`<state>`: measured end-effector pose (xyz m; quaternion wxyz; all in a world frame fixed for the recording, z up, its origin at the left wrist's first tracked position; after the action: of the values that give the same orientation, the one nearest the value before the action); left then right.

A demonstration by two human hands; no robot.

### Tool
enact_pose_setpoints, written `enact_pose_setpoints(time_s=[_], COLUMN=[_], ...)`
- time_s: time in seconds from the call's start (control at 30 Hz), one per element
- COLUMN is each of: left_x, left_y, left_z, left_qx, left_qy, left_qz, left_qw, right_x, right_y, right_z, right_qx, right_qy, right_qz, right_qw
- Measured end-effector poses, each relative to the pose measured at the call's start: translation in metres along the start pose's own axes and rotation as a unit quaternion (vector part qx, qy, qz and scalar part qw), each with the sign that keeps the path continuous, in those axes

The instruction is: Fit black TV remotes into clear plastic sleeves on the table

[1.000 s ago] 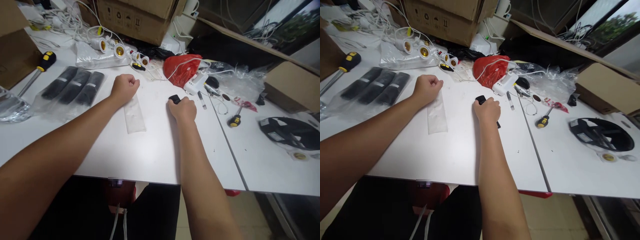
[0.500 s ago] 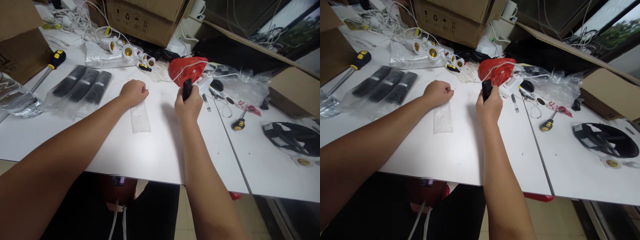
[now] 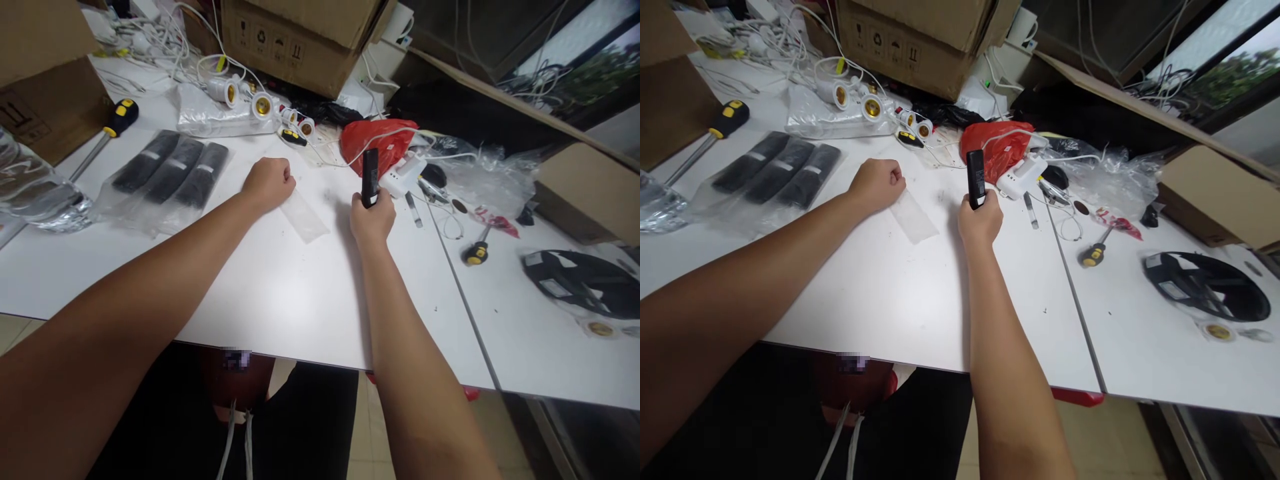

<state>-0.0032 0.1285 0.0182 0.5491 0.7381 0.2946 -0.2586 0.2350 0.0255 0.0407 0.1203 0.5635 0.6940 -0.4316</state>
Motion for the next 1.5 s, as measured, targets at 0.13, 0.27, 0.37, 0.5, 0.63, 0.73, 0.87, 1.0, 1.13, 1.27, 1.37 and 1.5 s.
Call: enact_pose_setpoints(time_s=[0.13, 0.27, 0.37, 0.5, 0.63, 0.73, 0.87, 1.0, 1.13, 1.27, 1.37, 1.5], left_x=[-0.006, -0.008, 0.003, 0.013, 0.012, 0.011, 0.011, 0.012, 0.013, 0.014, 0.010, 0.010], left_y=[0.011, 0.040, 0.061, 0.068, 0.065, 0.064, 0.061, 0.056, 0.052, 0.049, 0.051, 0.054], left_z=[0.004, 0.027, 0.053, 0.073, 0.072, 0.070, 0.067, 0.062, 0.058, 0.055, 0.052, 0.053], left_qx=[0.058, 0.163, 0.229, 0.256, 0.260, 0.252, 0.219, 0.196, 0.192, 0.186, 0.209, 0.233], left_qy=[0.014, -0.012, -0.107, -0.195, -0.212, -0.217, -0.220, -0.224, -0.217, -0.197, -0.141, -0.134], left_qz=[0.042, 0.044, -0.008, -0.072, -0.069, -0.049, -0.016, 0.039, 0.059, 0.089, 0.086, 0.066], left_qw=[0.997, 0.986, 0.968, 0.944, 0.939, 0.942, 0.950, 0.954, 0.955, 0.959, 0.964, 0.961], right_x=[0.010, 0.026, 0.030, 0.030, 0.025, 0.020, 0.012, 0.005, 0.000, -0.001, 0.001, 0.004], right_y=[0.004, 0.010, 0.009, 0.007, 0.008, 0.002, -0.011, -0.018, -0.023, -0.022, -0.019, -0.018], right_z=[-0.001, 0.003, 0.005, 0.007, 0.010, 0.018, 0.036, 0.047, 0.051, 0.049, 0.045, 0.045], right_qx=[0.053, 0.148, 0.163, 0.173, 0.206, 0.203, 0.140, 0.121, 0.147, 0.145, 0.132, 0.152], right_qy=[0.001, -0.045, -0.091, -0.142, -0.209, -0.323, -0.500, -0.577, -0.593, -0.577, -0.544, -0.519], right_qz=[-0.177, -0.382, -0.442, -0.455, -0.448, -0.441, -0.416, -0.401, -0.384, -0.373, -0.368, -0.377], right_qw=[0.983, 0.911, 0.877, 0.862, 0.844, 0.813, 0.747, 0.702, 0.692, 0.712, 0.743, 0.752])
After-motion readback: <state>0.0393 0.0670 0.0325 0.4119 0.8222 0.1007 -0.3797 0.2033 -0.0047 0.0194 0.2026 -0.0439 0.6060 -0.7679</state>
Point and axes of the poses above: each hand's wrist, its own z-axis away from the middle knuckle, its own x-axis out of the palm, y = z × x, the point moved 7 cm from there along -z, towards the middle knuckle, and after that the axes turned 14 degrees about -x, right-handed, at the moved point
